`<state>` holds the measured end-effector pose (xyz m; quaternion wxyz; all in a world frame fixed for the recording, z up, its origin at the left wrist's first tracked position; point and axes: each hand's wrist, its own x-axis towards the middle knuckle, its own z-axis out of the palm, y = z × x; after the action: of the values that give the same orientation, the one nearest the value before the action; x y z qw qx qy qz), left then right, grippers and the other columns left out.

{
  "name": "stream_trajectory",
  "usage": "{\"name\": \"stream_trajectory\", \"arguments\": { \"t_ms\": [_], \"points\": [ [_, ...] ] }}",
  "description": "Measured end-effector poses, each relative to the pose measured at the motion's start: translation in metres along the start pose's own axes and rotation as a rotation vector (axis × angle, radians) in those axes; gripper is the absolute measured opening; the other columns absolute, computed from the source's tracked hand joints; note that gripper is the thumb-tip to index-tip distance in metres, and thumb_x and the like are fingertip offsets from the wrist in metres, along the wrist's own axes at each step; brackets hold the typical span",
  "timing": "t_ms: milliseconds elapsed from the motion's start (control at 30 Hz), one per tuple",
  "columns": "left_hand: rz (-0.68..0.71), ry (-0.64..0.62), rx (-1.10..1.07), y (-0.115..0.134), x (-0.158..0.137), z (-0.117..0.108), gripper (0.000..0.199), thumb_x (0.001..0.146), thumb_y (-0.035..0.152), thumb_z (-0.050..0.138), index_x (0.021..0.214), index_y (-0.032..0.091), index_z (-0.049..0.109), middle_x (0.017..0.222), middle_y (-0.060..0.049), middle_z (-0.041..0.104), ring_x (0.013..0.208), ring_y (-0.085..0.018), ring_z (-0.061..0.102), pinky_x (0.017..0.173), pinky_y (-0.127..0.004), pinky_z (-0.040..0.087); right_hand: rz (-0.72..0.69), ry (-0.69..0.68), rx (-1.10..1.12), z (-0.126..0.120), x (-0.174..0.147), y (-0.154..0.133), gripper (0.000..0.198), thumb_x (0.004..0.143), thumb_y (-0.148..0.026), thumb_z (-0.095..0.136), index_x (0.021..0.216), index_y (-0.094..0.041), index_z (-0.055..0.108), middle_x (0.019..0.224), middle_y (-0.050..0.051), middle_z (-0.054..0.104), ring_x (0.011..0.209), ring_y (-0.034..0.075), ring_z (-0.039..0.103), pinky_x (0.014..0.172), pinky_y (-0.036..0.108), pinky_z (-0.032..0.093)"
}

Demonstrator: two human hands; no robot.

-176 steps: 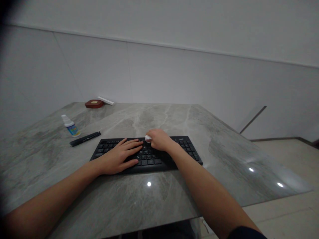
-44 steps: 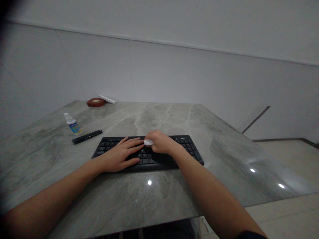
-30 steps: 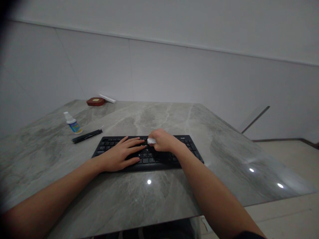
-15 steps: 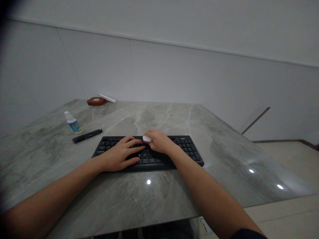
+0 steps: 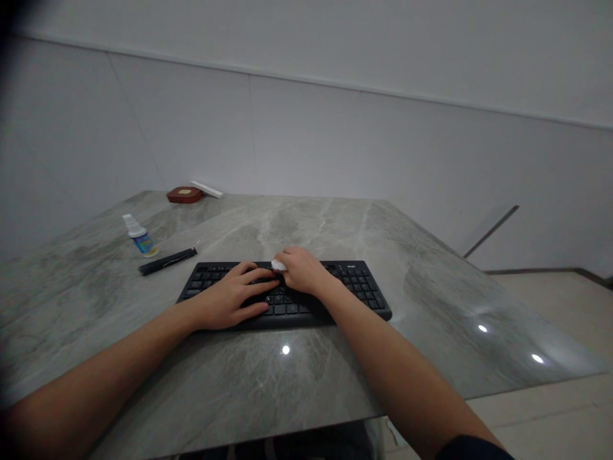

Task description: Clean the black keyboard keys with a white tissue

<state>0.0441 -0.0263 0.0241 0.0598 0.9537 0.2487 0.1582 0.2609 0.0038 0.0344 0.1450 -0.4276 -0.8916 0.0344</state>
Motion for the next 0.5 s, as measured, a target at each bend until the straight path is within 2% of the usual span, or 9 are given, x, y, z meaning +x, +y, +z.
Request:
{"name": "stream_trajectory", "arguments": {
  "t_ms": [133,300,500],
  "points": [
    [0.028,-0.001,0.000,0.0003,0.0004,-0.0003,0.042,0.095,0.038,0.049,0.133,0.021,0.054,0.134,-0.008,0.054,0.117,-0.030,0.042,0.103,-0.048,0.039,-0.010,-0.040,0.032,0.0007,0.0008,0.0009,0.011,0.085,-0.016,0.053,0.086,-0.015,0.064,0.086,0.007,0.063,0.083,0.017,0.056,0.077,0.027,0.040],
    [0.025,-0.010,0.010,0.0003,0.0001,-0.0010,0.042,0.095,0.037,0.049,0.133,0.020,0.055,0.131,-0.009,0.055,0.117,-0.030,0.043,0.104,-0.049,0.039,0.028,0.017,-0.001,-0.0001,0.0008,0.0020,0.013,0.088,-0.019,0.052,0.087,-0.015,0.065,0.087,0.008,0.064,0.085,0.018,0.057,0.077,0.027,0.039],
    [0.038,0.026,-0.025,-0.0015,-0.0008,0.0016,0.041,0.094,0.037,0.051,0.132,0.021,0.055,0.131,-0.009,0.055,0.118,-0.029,0.042,0.103,-0.050,0.039,0.018,-0.060,0.017,-0.0055,-0.0033,0.0098,0.010,0.083,-0.017,0.058,0.076,-0.015,0.064,0.077,0.006,0.065,0.074,0.017,0.057,0.069,0.026,0.037]
  ]
}}
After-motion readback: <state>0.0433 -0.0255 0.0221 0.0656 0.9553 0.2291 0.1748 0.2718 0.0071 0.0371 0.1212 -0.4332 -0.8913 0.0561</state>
